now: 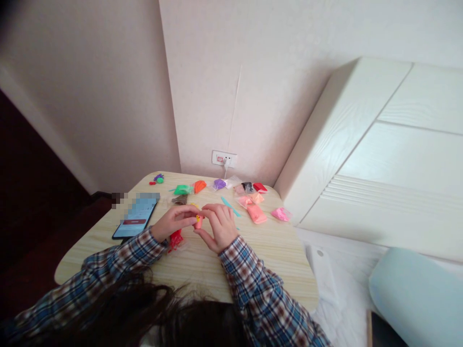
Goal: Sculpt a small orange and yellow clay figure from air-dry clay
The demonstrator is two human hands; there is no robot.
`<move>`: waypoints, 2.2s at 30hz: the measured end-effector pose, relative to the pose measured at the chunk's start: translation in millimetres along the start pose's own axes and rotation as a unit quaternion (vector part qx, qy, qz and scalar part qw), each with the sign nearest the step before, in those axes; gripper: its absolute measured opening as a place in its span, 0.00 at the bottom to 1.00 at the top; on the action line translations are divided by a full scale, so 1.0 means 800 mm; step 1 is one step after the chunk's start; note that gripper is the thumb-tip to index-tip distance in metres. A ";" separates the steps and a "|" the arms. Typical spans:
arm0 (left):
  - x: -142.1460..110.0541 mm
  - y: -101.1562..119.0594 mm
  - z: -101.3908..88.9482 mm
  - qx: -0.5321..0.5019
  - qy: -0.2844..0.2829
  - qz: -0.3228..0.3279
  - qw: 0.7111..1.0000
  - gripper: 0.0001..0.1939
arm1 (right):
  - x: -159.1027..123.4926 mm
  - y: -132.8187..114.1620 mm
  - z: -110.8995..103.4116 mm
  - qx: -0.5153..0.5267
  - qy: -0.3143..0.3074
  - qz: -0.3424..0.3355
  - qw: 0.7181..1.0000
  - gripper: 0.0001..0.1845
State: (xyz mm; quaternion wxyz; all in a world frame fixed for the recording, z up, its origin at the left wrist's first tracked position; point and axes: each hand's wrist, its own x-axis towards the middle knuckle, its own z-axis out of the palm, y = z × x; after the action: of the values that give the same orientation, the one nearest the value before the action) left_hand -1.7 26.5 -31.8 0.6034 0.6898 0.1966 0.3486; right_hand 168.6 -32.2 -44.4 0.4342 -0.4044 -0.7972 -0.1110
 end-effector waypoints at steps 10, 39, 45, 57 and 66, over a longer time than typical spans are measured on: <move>0.003 0.002 -0.001 -0.005 -0.010 0.018 1.000 0.12 | 0.005 -0.001 0.005 0.014 0.011 -0.004 1.000 0.17; 0.004 -0.002 -0.006 0.002 0.010 -0.014 1.000 0.13 | 0.000 -0.001 0.001 0.006 0.004 0.005 1.000 0.18; 0.004 -0.004 -0.007 0.005 -0.004 -0.026 1.000 0.12 | 0.000 -0.001 0.001 -0.004 0.001 -0.001 1.000 0.17; 0.004 -0.001 -0.003 -0.029 0.006 -0.051 0.998 0.13 | -0.001 0.000 0.003 0.010 -0.012 0.001 1.000 0.16; 0.004 -0.003 -0.003 -0.025 0.016 -0.070 0.997 0.16 | -0.003 0.001 0.005 0.009 -0.012 -0.009 1.000 0.17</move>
State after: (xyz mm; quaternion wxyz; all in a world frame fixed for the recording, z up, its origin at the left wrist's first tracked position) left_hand -0.5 30.8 -32.9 0.6397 0.6535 0.2454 0.3217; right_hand 167.1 -30.8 -48.7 0.4270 -0.3945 -0.8072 -0.1027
